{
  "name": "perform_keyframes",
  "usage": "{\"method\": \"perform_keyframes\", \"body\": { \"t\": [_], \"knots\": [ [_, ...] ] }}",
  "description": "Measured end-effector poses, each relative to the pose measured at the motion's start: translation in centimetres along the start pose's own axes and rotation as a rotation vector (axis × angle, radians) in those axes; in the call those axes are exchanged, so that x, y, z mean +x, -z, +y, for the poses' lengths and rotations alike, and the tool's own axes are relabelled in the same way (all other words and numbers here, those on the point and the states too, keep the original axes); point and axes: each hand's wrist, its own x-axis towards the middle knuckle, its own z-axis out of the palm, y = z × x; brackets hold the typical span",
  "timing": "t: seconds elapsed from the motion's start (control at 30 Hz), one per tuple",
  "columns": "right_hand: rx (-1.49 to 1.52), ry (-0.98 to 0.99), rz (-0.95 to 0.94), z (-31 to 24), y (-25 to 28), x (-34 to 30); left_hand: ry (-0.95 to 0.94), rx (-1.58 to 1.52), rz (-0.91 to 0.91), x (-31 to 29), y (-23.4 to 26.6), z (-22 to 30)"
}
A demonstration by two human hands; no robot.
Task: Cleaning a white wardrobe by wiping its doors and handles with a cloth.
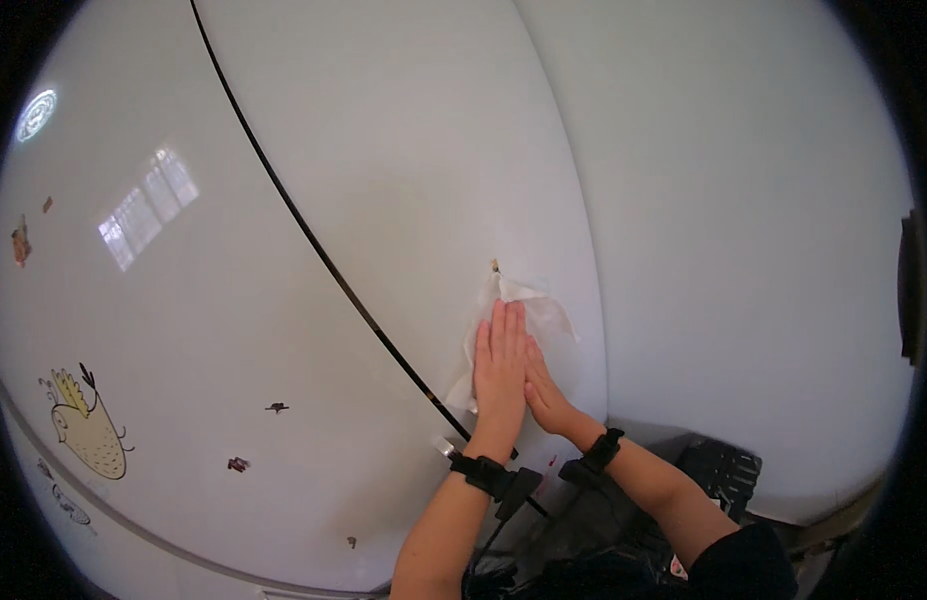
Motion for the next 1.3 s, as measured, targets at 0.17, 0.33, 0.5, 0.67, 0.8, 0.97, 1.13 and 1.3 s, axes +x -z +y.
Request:
{"method": "perform_keyframes", "body": {
  "t": [0.17,0.33,0.5,0.67,0.8,0.97,1.13,1.3],
  "knots": [
    [-0.015,-0.013,0.0,0.1,0.2,-0.3,0.007,-0.027,0.01,0.0,0.4,0.0],
    [-0.007,0.007,-0.004,0.2,0.2,-0.1,-0.003,-0.006,-0.001,0.1,0.3,-0.1],
    [0.013,0.043,0.003,-0.8,0.2,0.8,-0.003,0.007,0.011,0.0,0.0,-0.3],
    [0.001,0.01,0.011,0.0,0.1,-0.1,-0.025,0.004,-0.023,0.0,0.7,-0.2],
    [-0.013,-0.013,0.001,0.2,0.2,-0.3,-0.046,0.008,-0.006,-0.1,0.7,-0.3],
    [0.019,0.058,0.027,-1.4,1.2,2.6,-0.029,0.0,0.048,1.5,0.9,-1.1],
    [-0.035,0.159,0.113,-3.6,4.2,10.8,0.04,0.094,0.156,7.5,2.9,-4.8],
    [-0.168,0.377,0.188,-7.9,8.4,21.0,0.224,0.081,0.488,14.2,8.1,-12.5]
  ]
}}
